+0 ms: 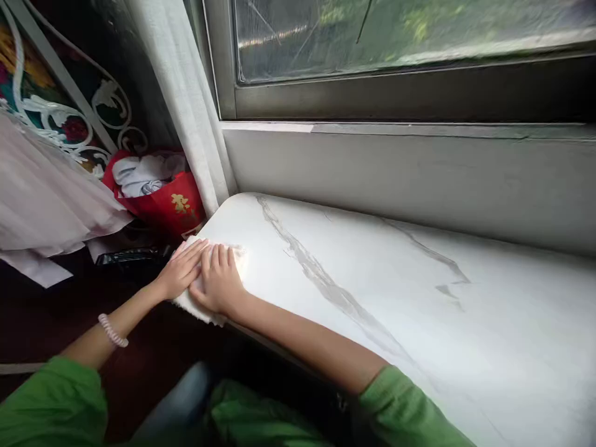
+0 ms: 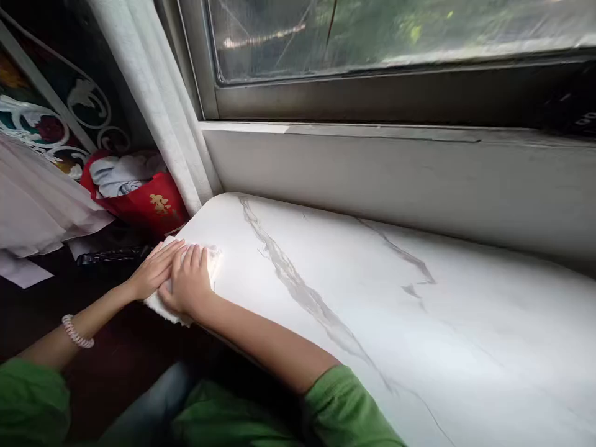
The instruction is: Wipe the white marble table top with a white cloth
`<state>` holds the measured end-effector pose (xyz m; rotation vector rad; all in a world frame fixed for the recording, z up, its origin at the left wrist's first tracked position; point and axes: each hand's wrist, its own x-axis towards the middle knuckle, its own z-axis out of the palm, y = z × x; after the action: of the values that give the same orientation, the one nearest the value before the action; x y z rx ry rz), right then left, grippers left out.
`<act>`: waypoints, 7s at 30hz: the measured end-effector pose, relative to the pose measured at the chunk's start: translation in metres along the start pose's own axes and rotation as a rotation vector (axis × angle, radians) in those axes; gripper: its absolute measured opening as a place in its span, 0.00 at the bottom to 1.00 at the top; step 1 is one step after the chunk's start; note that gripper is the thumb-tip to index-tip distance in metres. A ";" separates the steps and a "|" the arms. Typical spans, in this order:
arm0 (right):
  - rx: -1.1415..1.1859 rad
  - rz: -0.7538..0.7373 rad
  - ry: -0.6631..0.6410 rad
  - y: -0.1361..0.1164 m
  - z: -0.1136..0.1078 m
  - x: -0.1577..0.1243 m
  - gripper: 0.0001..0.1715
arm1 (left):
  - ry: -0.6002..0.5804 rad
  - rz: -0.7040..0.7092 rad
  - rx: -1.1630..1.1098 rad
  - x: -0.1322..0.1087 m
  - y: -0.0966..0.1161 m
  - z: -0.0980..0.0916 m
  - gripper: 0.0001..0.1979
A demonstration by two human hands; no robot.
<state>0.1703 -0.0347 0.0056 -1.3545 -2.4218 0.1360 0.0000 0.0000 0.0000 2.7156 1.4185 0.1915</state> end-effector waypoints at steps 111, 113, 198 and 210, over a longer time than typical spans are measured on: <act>-0.113 -0.013 0.045 0.144 -0.058 -0.195 0.51 | -0.063 0.358 -0.040 0.074 0.223 0.034 0.34; -0.100 0.013 0.036 0.139 -0.060 -0.203 0.52 | -0.078 0.376 -0.052 0.068 0.227 0.034 0.34; -0.258 0.565 0.119 0.293 -0.089 -0.208 0.35 | -0.050 0.420 -0.036 0.229 0.321 0.070 0.30; -0.186 0.580 0.196 0.383 -0.102 -0.151 0.34 | 0.101 0.348 -0.078 0.333 0.317 0.087 0.25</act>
<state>0.5867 0.0347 -0.0372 -2.0188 -1.8599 -0.0764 0.4583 0.0922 -0.0225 2.9017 0.9221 0.3979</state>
